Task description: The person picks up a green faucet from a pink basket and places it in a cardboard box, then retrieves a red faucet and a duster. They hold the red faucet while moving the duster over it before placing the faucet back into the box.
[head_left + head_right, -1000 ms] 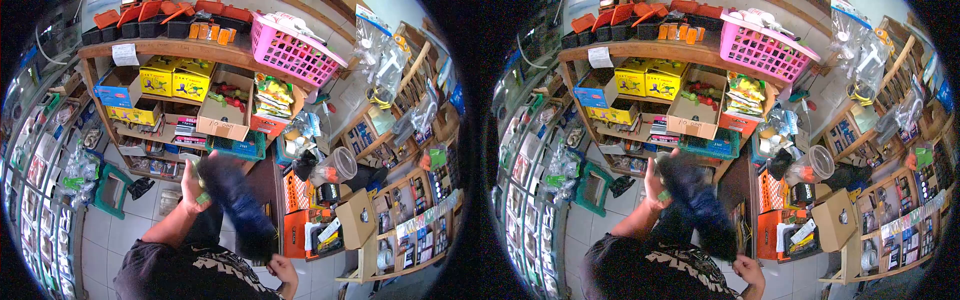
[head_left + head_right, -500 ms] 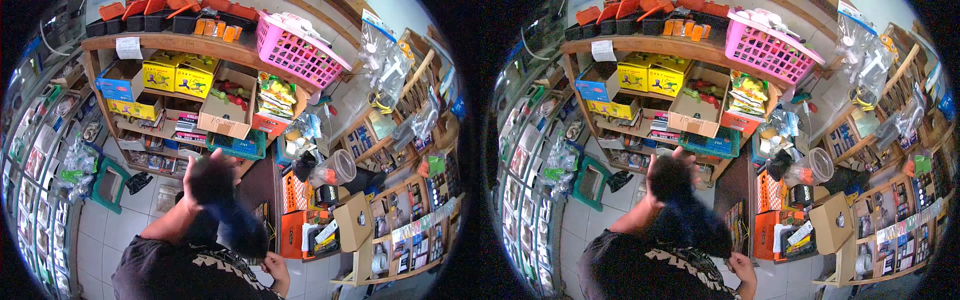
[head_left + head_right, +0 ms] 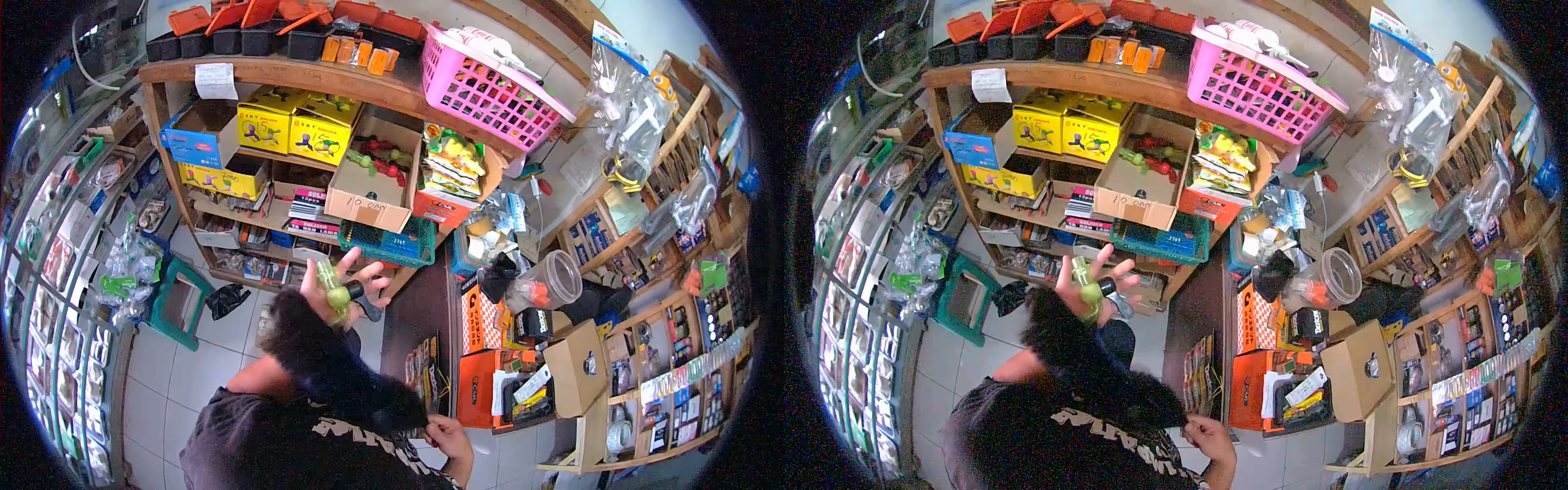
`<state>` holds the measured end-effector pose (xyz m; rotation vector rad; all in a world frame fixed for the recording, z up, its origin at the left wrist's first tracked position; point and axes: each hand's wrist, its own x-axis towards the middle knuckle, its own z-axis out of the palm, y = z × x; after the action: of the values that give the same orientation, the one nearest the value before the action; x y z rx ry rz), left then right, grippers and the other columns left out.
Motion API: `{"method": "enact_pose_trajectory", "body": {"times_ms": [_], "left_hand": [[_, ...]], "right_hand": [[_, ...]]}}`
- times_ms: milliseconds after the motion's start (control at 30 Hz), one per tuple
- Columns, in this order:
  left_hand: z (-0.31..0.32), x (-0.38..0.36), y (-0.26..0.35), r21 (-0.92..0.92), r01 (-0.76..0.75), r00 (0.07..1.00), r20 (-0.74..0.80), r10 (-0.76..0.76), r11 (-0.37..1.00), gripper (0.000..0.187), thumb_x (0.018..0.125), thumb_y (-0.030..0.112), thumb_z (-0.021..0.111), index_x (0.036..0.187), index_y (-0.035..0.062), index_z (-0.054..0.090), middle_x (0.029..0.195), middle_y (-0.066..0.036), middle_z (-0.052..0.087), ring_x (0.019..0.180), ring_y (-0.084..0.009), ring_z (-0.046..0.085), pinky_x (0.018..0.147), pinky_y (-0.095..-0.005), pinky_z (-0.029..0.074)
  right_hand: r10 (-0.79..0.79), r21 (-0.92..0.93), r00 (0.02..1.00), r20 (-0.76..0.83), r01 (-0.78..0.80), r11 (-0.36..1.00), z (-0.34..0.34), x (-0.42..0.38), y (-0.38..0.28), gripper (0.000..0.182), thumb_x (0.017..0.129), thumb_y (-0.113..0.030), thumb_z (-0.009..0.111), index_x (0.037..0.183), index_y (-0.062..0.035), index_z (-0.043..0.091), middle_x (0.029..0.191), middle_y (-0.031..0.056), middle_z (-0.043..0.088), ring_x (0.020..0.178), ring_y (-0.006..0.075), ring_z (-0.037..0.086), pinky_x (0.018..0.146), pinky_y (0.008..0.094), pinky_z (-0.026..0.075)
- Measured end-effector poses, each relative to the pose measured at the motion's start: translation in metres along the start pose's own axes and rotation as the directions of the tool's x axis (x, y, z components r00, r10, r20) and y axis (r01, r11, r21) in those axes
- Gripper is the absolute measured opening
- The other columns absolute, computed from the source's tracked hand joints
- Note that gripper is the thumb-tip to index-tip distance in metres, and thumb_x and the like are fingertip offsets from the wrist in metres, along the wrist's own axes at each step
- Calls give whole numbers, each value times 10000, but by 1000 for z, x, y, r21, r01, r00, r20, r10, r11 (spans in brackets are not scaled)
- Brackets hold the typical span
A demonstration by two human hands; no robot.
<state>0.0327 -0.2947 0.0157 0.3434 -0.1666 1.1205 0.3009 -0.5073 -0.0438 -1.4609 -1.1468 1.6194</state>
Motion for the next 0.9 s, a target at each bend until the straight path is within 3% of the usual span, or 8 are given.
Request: {"method": "enact_pose_trajectory", "body": {"times_ms": [100,167,267,367,433,667,767,900], "left_hand": [[8,-3,-1,36,13,963,-268,-3,999,682,858,638,290,1248,114,487,1216,-160,518,1114,-292,512,925,-472,417],[-46,-3,-2,-394,138,970,239,-44,909,686,857,637,303,1273,116,465,1218,-167,515,1125,-272,507,921,-473,416],[0,-6,-3,66,11,987,-158,-1,998,695,857,633,314,1329,129,393,1202,-157,523,1082,-293,520,913,-504,401],[-11,-6,0,-82,19,980,-195,-34,996,741,841,670,262,1353,142,351,1368,-192,338,1156,-314,457,1014,-509,309],[-29,-3,4,-285,118,958,285,-33,951,713,856,646,271,1357,145,344,1342,-166,384,1139,-318,466,993,-487,334],[-35,3,0,-124,-19,985,170,40,992,727,849,658,268,1361,145,326,1319,-173,417,1170,-360,430,994,-563,284],[-10,2,3,-94,5,984,-178,-22,996,668,866,614,307,1327,136,383,1330,-171,403,1194,-375,400,1014,-524,294],[-8,6,-4,-138,34,993,114,-18,990,679,873,589,328,1332,90,369,1334,-159,405,1201,-339,411,1015,-526,290]], "right_hand": [[-10,85,998,-65,16,996,3,-1,3,250,929,-201,480,734,-58,417,579,29,447,504,85,384,437,223,299],[8,206,998,-66,6,978,-4,-1,8,194,934,-159,471,789,-31,462,580,12,443,507,73,381,450,217,310],[23,123,992,123,-38,992,-11,-1,11,218,937,-173,463,761,-44,461,569,10,436,505,74,382,440,219,309],[38,96,994,-100,-29,995,-5,-2,5,235,936,-176,460,736,-53,450,566,13,440,498,77,381,429,220,312],[49,204,996,-72,-33,978,-9,0,5,189,927,-172,482,789,-43,493,580,14,453,498,74,388,427,216,315],[-37,64,999,18,35,997,-4,4,4,205,948,-190,442,820,-38,492,587,22,470,512,76,392,450,219,314],[-14,91,1000,-19,15,996,0,1,-5,214,946,-230,453,863,-41,508,611,20,480,523,70,397,455,210,311],[17,129,998,-58,-10,992,-3,-6,-1,262,938,-244,469,748,-68,429,610,21,467,503,78,390,438,213,311]]}}
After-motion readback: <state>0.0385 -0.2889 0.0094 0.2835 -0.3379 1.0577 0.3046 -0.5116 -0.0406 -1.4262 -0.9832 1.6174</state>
